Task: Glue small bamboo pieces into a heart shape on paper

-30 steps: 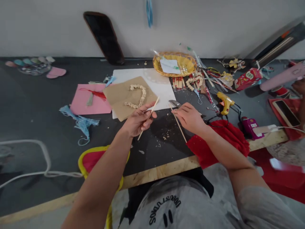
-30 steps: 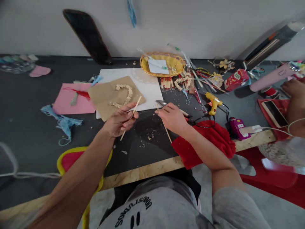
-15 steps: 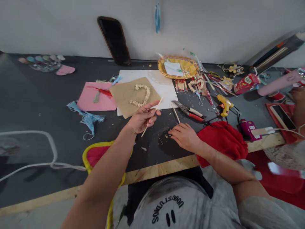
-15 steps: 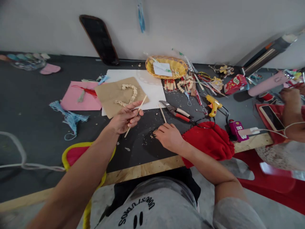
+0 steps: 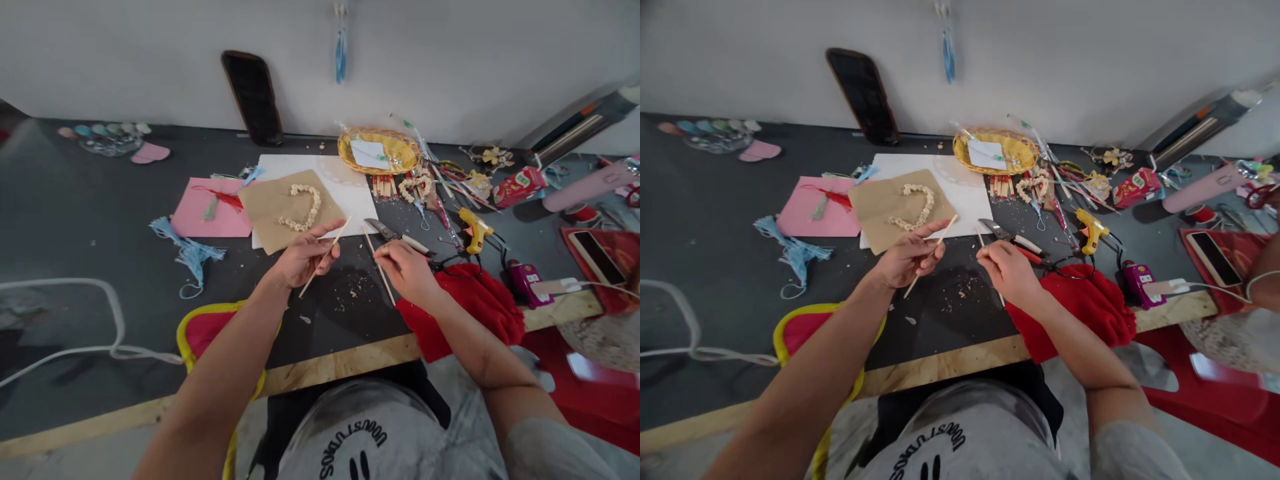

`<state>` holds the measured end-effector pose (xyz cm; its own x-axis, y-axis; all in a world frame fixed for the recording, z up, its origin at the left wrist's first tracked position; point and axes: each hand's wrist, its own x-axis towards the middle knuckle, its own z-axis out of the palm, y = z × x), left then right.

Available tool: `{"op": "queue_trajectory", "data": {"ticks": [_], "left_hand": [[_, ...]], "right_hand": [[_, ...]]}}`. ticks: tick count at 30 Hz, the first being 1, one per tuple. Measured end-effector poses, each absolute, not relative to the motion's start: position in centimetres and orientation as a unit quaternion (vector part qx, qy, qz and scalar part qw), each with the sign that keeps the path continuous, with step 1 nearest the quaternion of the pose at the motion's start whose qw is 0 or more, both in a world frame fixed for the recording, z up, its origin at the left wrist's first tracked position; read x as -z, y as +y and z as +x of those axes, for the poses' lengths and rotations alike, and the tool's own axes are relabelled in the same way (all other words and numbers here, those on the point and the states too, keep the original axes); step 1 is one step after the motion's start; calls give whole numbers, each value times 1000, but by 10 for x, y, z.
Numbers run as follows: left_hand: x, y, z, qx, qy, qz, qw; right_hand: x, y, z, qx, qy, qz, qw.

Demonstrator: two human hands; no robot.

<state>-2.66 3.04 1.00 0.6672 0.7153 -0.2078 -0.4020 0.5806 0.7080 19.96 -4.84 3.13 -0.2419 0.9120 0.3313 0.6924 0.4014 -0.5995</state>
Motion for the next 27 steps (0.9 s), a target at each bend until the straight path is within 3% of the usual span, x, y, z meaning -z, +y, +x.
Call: {"op": "queue_trajectory", "data": {"ticks": [5,11,18,23,27], "left_hand": [[-7,31,-30,-303,247,319,863],[-7,28,-29,-261,239,346,869],[-8,24,-29,-205,203,345,893],[-8,23,-29,-180,212,357,892],[-9,24,-29,-216,245,353,877]], "right_hand": [[-28,-31,195,-226,-666,-547,454],[-3,-27,182,-425,-546,-539,480],[-1,-28,179,-527,-458,-497,516],[4,-28,182,-508,-477,-503,510],[4,-29,191,-352,-634,-538,428]]}}
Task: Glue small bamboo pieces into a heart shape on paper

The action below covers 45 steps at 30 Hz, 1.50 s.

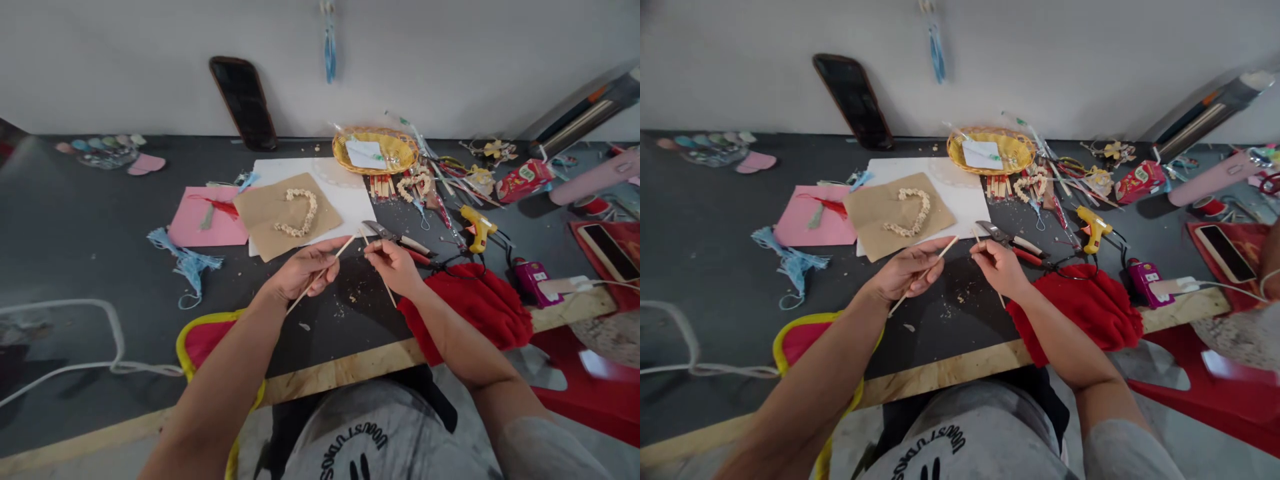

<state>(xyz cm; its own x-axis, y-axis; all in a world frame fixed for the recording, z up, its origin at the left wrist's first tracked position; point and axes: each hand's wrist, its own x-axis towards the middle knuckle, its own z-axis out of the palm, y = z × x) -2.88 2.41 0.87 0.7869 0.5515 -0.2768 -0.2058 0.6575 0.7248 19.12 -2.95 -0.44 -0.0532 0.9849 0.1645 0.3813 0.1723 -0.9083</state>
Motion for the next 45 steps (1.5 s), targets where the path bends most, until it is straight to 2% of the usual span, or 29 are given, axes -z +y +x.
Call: {"op": "queue_trajectory", "data": {"ticks": [3,6,15,21,25,32,35,39,45], "left_hand": [[-10,26,-29,-237,245,346,874],[-10,27,-29,-252,240,341,873],[-9,29,-31,-294,250,336,859],[-7,26,-31,-261,243,353,865],[-7,24,-30,-212,233,370,874],[-4,21,-27,-216,218,375,875],[-3,21,-25,-221,207,363,881],[-5,21,-23,-202,214,351,889],[-9,15,-17,-180,215,343,897]], "right_hand": [[4,-29,195,-212,-762,-511,337],[2,-30,195,-149,-818,-484,272],[-7,-49,175,-103,-876,-460,102],[-6,-54,166,-80,-874,-476,57],[-2,-52,169,-96,-867,-478,101],[-1,-42,181,-260,-732,-529,341],[0,-38,185,-343,-646,-540,416],[3,-35,188,-430,-565,-541,450],[2,-34,187,-489,-508,-521,482]]}}
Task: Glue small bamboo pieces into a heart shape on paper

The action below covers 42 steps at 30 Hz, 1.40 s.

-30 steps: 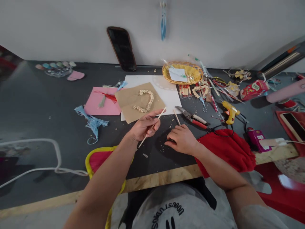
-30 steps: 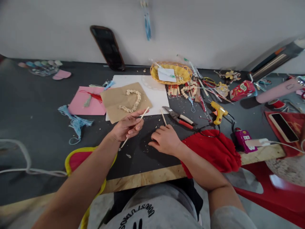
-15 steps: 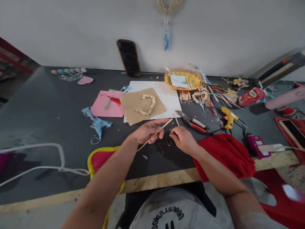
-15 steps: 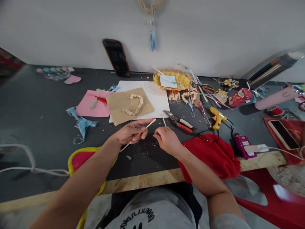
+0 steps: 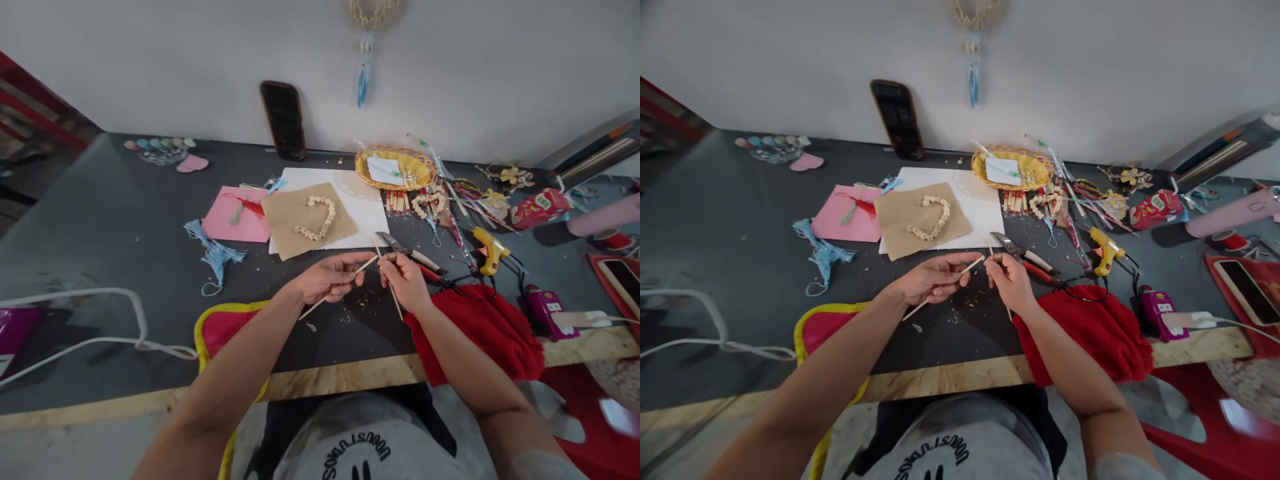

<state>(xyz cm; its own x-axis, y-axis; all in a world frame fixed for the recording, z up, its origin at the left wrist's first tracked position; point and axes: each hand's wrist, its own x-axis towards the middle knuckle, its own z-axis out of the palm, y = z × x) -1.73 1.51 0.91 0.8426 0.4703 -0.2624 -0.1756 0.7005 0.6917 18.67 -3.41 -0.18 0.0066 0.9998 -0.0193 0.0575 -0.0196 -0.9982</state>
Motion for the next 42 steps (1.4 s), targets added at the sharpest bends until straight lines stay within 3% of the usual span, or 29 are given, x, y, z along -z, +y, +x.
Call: {"op": "queue_trajectory", "data": {"ticks": [5,10,22,42], "left_hand": [[-10,9,-11,-179,212,335,900],[-8,11,-12,-179,221,336,898],[-9,10,-13,-182,220,331,900],[-7,12,-12,-198,252,352,879]], "right_hand": [[4,-31,186,-590,-379,-487,521],[3,-28,188,-616,-334,-484,525],[-3,-32,186,-421,-523,-532,515],[0,-33,192,-262,-680,-509,459]]}}
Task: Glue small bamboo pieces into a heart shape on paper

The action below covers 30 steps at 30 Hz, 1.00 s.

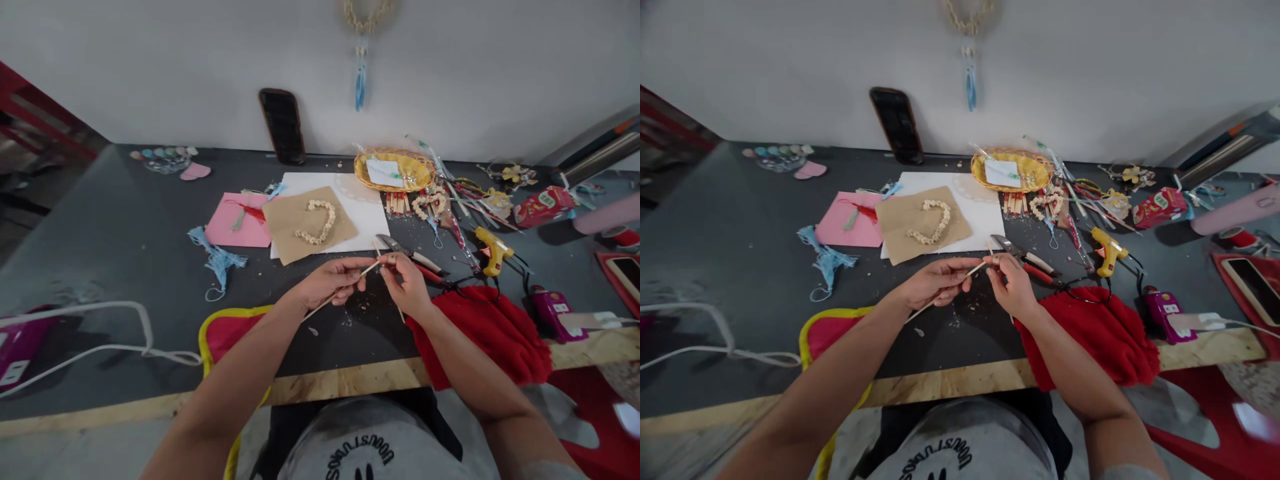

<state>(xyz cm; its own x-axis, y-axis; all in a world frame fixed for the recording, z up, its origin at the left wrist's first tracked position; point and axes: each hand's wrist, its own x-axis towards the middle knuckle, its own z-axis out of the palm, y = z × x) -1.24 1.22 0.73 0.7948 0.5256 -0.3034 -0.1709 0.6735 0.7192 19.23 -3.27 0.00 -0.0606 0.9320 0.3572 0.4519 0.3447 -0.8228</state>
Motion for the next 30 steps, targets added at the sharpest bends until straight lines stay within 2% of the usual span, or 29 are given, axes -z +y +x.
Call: {"op": "queue_trajectory", "data": {"ticks": [3,7,12,17,19,22,24,26,28,30], "left_hand": [[-10,10,-9,-198,260,375,867],[-11,7,-5,-196,242,385,869],[-7,8,-5,-186,236,408,862],[-3,12,-9,-153,246,442,849],[-4,13,-10,-158,246,439,850],[-5,13,-10,-170,236,427,856],[-5,14,-11,-199,234,407,861],[-4,16,-13,-218,225,387,867],[-2,18,-16,-184,199,397,877],[-1,20,-18,-110,165,433,880]], "right_hand": [[1,-34,192,-295,-660,-516,459],[0,-38,189,-409,-570,-512,496],[-3,-38,189,-489,-546,-494,469],[-11,-33,197,-449,-441,-468,620],[-16,-34,195,-455,-471,-477,586],[-27,-34,190,-496,-596,-476,416],[-38,-27,189,-474,-651,-470,361],[-51,-12,190,-410,-649,-487,417],[-65,7,189,-354,-623,-483,504],[-73,25,179,-321,-638,-481,508]]}}
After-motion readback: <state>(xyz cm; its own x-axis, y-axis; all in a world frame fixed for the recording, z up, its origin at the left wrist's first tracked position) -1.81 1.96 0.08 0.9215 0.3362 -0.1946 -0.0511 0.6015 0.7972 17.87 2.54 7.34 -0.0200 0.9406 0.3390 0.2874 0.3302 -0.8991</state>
